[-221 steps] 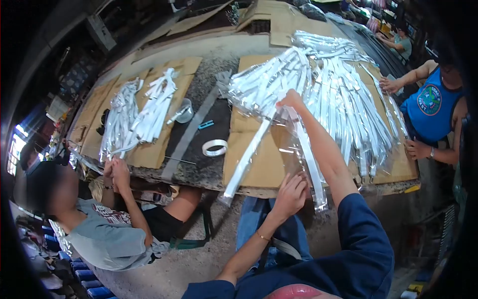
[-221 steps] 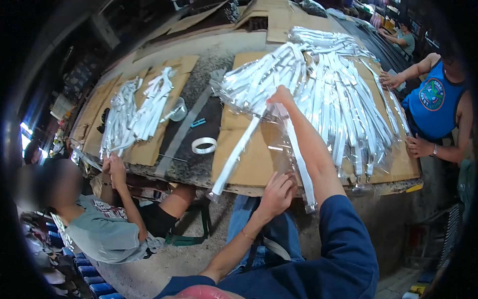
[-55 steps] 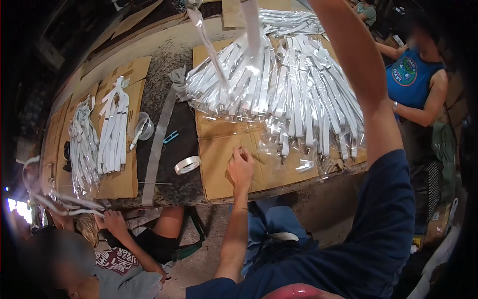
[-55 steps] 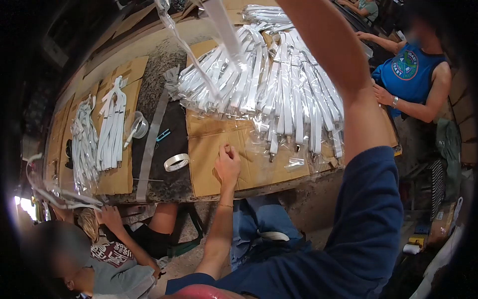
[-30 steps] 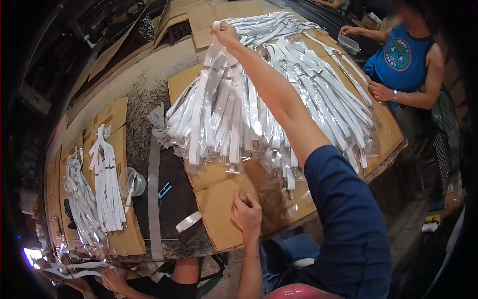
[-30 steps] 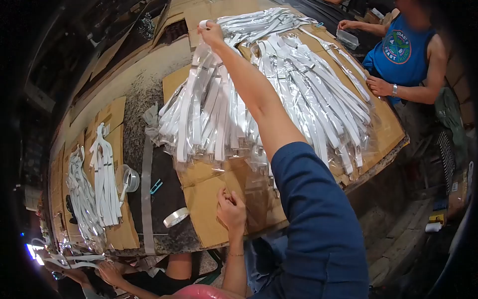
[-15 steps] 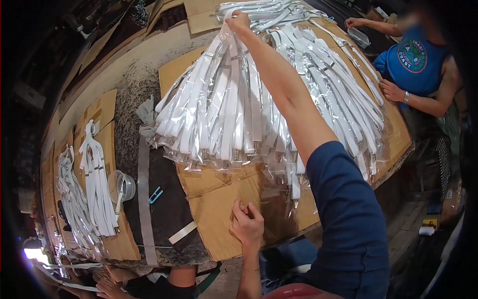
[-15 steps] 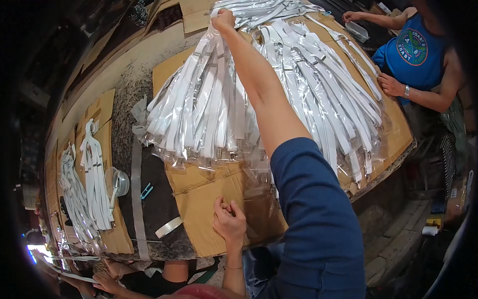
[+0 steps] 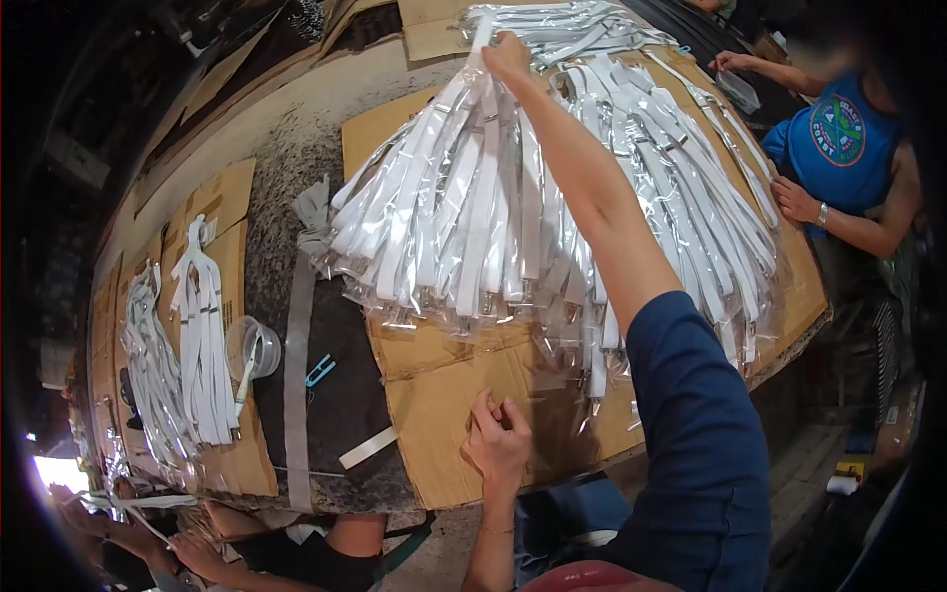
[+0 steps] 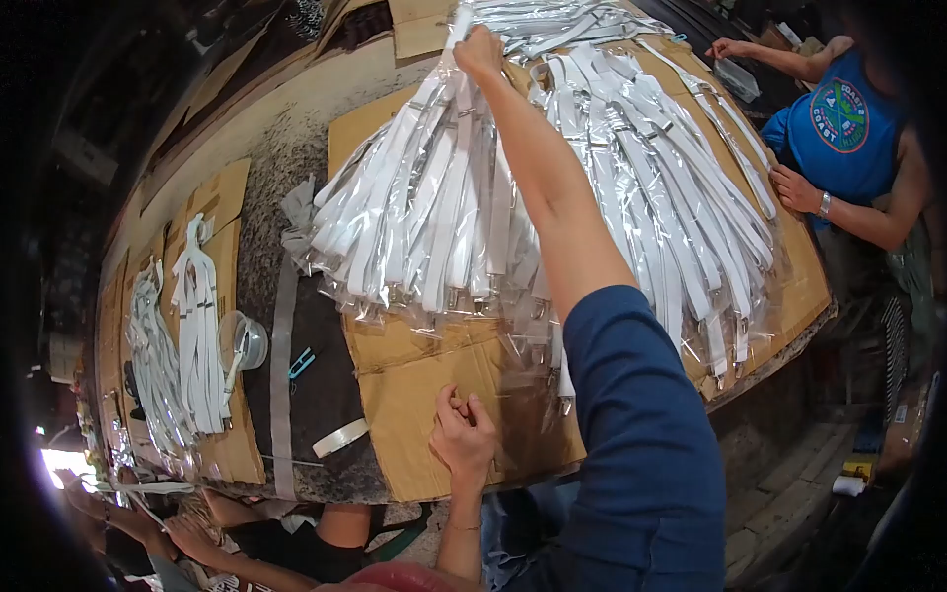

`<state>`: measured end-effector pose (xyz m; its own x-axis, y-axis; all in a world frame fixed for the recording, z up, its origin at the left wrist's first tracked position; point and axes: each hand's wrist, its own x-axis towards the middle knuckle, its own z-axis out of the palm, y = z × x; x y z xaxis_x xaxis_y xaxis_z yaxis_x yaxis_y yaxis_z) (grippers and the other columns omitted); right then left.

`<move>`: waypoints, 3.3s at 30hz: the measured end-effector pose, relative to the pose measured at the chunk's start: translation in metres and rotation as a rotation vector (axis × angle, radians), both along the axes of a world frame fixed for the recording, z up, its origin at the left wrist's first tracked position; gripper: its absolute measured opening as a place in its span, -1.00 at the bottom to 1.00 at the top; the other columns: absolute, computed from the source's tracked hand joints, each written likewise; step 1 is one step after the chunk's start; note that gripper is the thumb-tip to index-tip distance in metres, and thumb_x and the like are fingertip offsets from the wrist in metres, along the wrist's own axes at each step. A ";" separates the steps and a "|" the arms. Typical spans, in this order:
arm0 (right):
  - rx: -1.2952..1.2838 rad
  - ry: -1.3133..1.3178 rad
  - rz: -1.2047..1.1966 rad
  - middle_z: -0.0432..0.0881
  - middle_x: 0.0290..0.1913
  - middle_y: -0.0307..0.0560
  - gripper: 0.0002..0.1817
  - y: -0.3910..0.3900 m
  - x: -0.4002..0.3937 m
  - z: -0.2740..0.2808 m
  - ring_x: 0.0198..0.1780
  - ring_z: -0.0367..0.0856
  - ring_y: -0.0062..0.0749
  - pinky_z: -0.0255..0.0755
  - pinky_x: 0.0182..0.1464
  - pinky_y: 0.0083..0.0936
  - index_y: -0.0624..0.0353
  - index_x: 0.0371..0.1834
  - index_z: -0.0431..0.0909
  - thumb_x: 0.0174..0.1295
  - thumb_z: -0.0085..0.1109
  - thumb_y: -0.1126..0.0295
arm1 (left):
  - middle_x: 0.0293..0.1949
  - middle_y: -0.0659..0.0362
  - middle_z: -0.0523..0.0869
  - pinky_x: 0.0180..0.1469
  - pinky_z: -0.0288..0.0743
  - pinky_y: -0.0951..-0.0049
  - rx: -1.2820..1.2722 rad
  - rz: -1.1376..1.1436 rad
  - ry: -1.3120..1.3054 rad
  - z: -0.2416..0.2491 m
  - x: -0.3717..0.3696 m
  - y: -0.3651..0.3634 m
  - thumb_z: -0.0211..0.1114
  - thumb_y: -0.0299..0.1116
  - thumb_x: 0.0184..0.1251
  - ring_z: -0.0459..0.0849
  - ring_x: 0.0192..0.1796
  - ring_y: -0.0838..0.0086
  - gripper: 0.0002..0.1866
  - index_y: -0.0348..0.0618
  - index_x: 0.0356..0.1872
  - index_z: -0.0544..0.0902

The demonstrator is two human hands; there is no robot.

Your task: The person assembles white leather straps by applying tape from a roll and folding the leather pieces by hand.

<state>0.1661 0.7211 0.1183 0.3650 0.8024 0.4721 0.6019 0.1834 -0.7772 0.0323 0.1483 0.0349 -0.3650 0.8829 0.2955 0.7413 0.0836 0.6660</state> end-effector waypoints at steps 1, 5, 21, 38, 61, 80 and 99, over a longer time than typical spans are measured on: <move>0.012 -0.047 -0.060 0.59 0.09 0.27 -0.52 -0.012 -0.002 0.004 0.19 0.51 0.08 0.34 0.29 -0.22 0.25 0.05 0.59 0.08 0.30 0.22 | -0.55 0.19 0.55 -0.47 0.46 0.38 0.000 0.005 -0.001 0.001 0.000 0.001 0.32 -0.43 0.21 0.55 -0.56 0.39 -0.71 -0.23 -0.05 0.57; 0.172 -0.127 -0.056 0.62 0.03 0.26 -0.58 -0.046 -0.002 0.008 0.15 0.54 0.07 0.34 0.26 -0.18 0.09 0.04 0.61 0.10 0.29 0.23 | -0.53 0.18 0.60 -0.44 0.51 0.33 -0.028 0.009 -0.014 0.005 0.001 0.001 0.32 -0.40 0.21 0.61 -0.52 0.34 -0.72 -0.20 -0.06 0.58; -0.260 -0.127 -0.039 0.67 -0.07 0.24 -0.57 -0.082 -0.022 0.001 0.04 0.63 0.13 0.46 0.16 -0.15 0.25 -0.04 0.53 0.03 0.28 0.28 | -0.57 0.18 0.53 -0.45 0.45 0.37 0.009 0.001 -0.063 0.003 0.001 0.000 0.32 -0.42 0.22 0.54 -0.55 0.37 -0.74 -0.24 -0.07 0.58; -0.223 1.021 0.424 0.64 -0.32 0.29 -0.70 -0.021 -0.003 0.012 -0.42 0.71 -0.16 0.65 -0.51 -0.34 0.44 -0.18 0.42 0.10 0.35 0.69 | -0.57 0.18 0.53 -0.50 0.43 0.41 0.007 0.000 -0.030 0.001 0.001 0.000 0.33 -0.44 0.21 0.53 -0.57 0.41 -0.73 -0.24 -0.07 0.58; 0.086 -0.739 0.032 0.12 0.52 0.10 -0.19 -0.060 -0.013 -0.030 0.54 0.06 -0.01 -0.08 0.41 0.35 -0.10 0.50 0.17 0.33 -0.27 -0.37 | -0.56 0.17 0.59 -0.46 0.49 0.30 -0.022 -0.001 0.013 0.005 0.000 0.001 0.34 -0.37 0.21 0.60 -0.54 0.32 -0.74 -0.19 -0.10 0.59; -0.260 -0.574 -0.183 0.59 0.04 0.31 -0.53 -0.162 0.208 0.014 0.09 0.56 0.18 0.45 0.14 -0.09 0.26 0.03 0.61 0.17 0.26 0.14 | -0.52 0.14 0.65 -0.37 0.53 0.24 -0.089 0.022 -0.128 0.009 0.000 -0.003 0.28 -0.28 0.27 0.67 -0.44 0.24 -0.74 -0.12 -0.07 0.59; -0.582 -0.471 0.007 0.50 0.22 0.20 -0.51 -0.141 0.193 0.027 0.24 0.49 0.11 0.42 0.22 0.00 0.22 -0.01 0.59 -0.09 0.42 0.36 | -0.48 0.12 0.67 -0.32 0.53 0.19 -0.126 0.038 -0.072 0.012 0.000 -0.005 0.27 -0.21 0.28 0.68 -0.41 0.22 -0.68 -0.14 -0.02 0.60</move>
<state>0.3596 0.5801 0.1455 0.2231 0.9719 0.0750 0.8953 -0.1738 -0.4101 0.0321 0.1433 0.0473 -0.4148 0.8966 0.1554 0.6867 0.1964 0.6999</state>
